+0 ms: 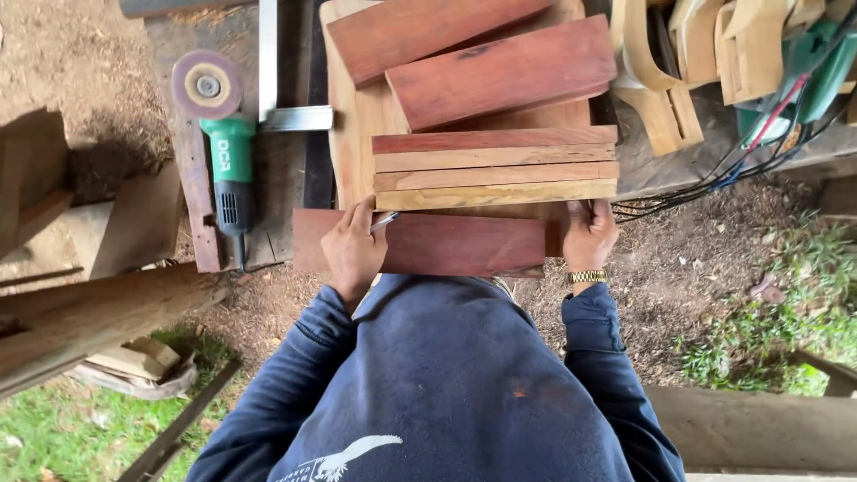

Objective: Organizing and marking wood blocks on a workbench in a workshop area.

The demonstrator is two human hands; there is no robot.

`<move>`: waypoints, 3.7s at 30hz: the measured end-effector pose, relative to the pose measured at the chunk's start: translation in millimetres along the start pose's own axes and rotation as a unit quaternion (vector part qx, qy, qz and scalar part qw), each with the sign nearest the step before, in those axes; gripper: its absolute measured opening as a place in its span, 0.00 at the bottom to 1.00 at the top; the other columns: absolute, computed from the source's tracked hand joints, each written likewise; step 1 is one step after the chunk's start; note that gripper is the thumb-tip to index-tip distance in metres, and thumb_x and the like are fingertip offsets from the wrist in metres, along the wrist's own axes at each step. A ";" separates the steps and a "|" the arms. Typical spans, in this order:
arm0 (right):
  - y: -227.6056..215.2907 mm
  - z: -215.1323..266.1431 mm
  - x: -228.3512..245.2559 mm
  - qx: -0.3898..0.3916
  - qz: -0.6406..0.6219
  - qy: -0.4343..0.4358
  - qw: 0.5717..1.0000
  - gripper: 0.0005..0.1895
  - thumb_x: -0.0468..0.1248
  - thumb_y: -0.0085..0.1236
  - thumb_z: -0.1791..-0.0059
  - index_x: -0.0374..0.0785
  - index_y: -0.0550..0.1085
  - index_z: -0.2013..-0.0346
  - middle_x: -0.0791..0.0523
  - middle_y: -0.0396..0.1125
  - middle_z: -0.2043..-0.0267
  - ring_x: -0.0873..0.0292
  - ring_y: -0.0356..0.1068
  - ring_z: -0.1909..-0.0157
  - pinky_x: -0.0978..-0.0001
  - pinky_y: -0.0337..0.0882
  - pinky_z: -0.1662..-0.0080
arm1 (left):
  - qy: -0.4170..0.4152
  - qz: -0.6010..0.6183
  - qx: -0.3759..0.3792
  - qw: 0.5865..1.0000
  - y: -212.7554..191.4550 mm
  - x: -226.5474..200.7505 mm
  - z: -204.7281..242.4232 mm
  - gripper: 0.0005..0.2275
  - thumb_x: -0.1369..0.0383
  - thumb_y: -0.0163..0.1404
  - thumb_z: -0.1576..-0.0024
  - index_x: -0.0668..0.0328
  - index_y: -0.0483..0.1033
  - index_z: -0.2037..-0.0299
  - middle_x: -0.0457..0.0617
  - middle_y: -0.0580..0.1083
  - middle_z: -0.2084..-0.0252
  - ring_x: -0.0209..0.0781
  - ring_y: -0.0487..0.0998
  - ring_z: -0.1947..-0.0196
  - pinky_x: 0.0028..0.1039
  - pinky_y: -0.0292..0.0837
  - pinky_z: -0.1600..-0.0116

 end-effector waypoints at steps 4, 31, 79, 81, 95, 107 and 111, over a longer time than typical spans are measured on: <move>-1.6 -1.2 7.8 -0.022 -0.019 0.006 1.000 0.18 0.42 0.63 0.44 0.33 0.75 0.45 0.50 0.77 0.51 0.58 0.75 0.51 0.65 0.74 0.50 | -0.008 0.011 -0.001 1.000 -4.2 -5.7 -1.5 0.18 0.72 0.56 0.46 0.60 0.75 0.43 0.51 0.79 0.55 0.49 0.82 0.61 0.36 0.76 0.60; -1.5 -3.4 2.0 -0.013 -0.022 0.004 1.000 0.16 0.36 0.62 0.44 0.33 0.74 0.43 0.51 0.76 0.49 0.57 0.75 0.49 0.64 0.73 0.47 | -0.021 0.031 0.000 0.999 -7.7 -9.1 -6.1 0.26 0.69 0.58 0.45 0.60 0.68 0.34 0.52 0.81 0.55 0.50 0.83 0.61 0.35 0.77 0.61; 6.7 2.0 -33.0 0.063 -0.016 0.044 0.997 0.28 0.33 0.59 0.52 0.33 0.66 0.37 0.43 0.67 0.39 0.40 0.69 0.39 0.54 0.71 0.42 | -0.112 0.127 -0.070 0.983 20.6 -36.4 1.6 0.34 0.62 0.61 0.46 0.71 0.62 0.32 0.67 0.73 0.39 0.58 0.74 0.35 0.41 0.70 0.32; -0.4 -0.8 -37.3 0.081 -0.075 0.050 0.993 0.30 0.35 0.60 0.51 0.32 0.65 0.36 0.43 0.68 0.38 0.42 0.70 0.38 0.53 0.71 0.40 | -0.133 0.150 -0.056 0.978 17.9 -35.3 2.2 0.34 0.61 0.59 0.45 0.70 0.60 0.31 0.66 0.73 0.41 0.54 0.76 0.37 0.40 0.72 0.33; -32.9 -62.4 16.3 0.159 -0.109 0.088 0.977 0.48 0.71 0.38 0.48 0.29 0.66 0.35 0.41 0.66 0.36 0.44 0.66 0.34 0.49 0.64 0.36 | -0.162 0.261 -0.101 0.946 -19.3 -61.0 -47.2 0.15 0.62 0.47 0.33 0.64 0.67 0.44 0.57 0.71 0.48 0.44 0.72 0.51 0.36 0.72 0.47; -120.6 -46.8 90.5 -0.013 -0.271 -0.030 0.962 0.25 0.52 0.41 0.41 0.36 0.72 0.45 0.48 0.70 0.41 0.53 0.71 0.42 0.59 0.73 0.41 | -0.294 0.333 -0.219 0.869 -61.9 -58.4 36.0 0.10 0.72 0.50 0.35 0.65 0.66 0.47 0.64 0.74 0.47 0.47 0.74 0.53 0.37 0.70 0.50; -105.1 8.1 -13.4 0.038 -0.429 0.138 0.892 0.18 0.41 0.46 0.44 0.33 0.73 0.46 0.48 0.71 0.42 0.53 0.72 0.44 0.58 0.73 0.45 | -0.368 0.408 -0.206 0.810 -26.4 -33.6 62.2 0.10 0.75 0.53 0.37 0.67 0.65 0.50 0.67 0.75 0.48 0.46 0.72 0.61 0.35 0.64 0.59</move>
Point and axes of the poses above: each hand's wrist, its own z-axis away from the middle knuckle, its own y-axis out of the palm, x = y × z, the point moved 5 cm from there along -z, towards the middle knuckle
